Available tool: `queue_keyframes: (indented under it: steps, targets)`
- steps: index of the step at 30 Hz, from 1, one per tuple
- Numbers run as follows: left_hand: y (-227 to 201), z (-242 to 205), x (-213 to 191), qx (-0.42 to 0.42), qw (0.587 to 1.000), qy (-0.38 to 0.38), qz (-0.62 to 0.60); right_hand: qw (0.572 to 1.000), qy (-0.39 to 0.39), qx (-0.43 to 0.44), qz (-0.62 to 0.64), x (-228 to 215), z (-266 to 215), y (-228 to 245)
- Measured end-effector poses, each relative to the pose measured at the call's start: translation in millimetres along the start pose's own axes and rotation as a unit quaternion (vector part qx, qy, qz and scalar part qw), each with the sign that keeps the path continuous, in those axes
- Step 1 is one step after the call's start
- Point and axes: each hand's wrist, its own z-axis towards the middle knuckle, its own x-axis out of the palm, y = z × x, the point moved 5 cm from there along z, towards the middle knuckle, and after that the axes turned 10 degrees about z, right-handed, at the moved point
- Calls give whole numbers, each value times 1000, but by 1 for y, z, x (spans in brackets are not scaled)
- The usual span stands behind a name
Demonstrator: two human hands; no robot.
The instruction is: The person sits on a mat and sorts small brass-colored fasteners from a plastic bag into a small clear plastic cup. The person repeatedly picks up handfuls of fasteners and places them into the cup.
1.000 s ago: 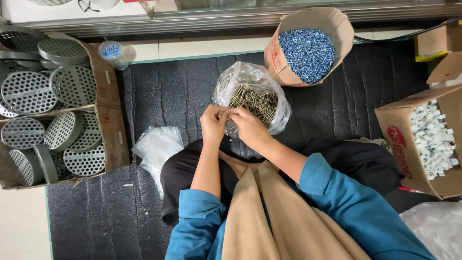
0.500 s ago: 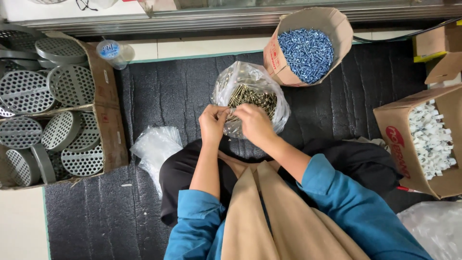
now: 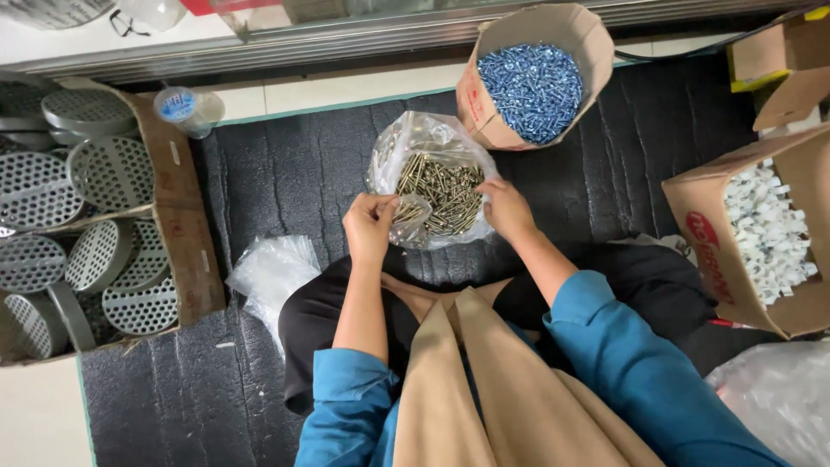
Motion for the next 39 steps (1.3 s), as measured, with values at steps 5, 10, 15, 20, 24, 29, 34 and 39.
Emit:
queue_keyframes:
  steps: [5,10,15,20,24,29,34,39]
  targets:
    - [1,1,0,-4,1000,6,5,995,-35,-86,-42,16,-10,2]
    - [3,1,1,-4,1000,3,10,993,-44,-72,-82,33,-13,4]
    - [-1,1,-1,-8,1000,2,6,990,-49,-89,-96,49,-7,-5]
    - [2,2,1,-8,1000,1,2,979,-13,-147,-141,52,-1,-15]
    - [4,0,2,-7,1000,5,3,969,-27,-204,-138,43,-8,-11]
    - [3,1,1,-14,1000,1,1,970,-175,-169,-3,-2,-4,23]
    - [1,1,3,-20,1000,1,-3,950,-253,-77,168,-54,-5,87]
    - [3,2,4,-12,1000,-1,-7,907,-207,-102,352,-69,-17,159]
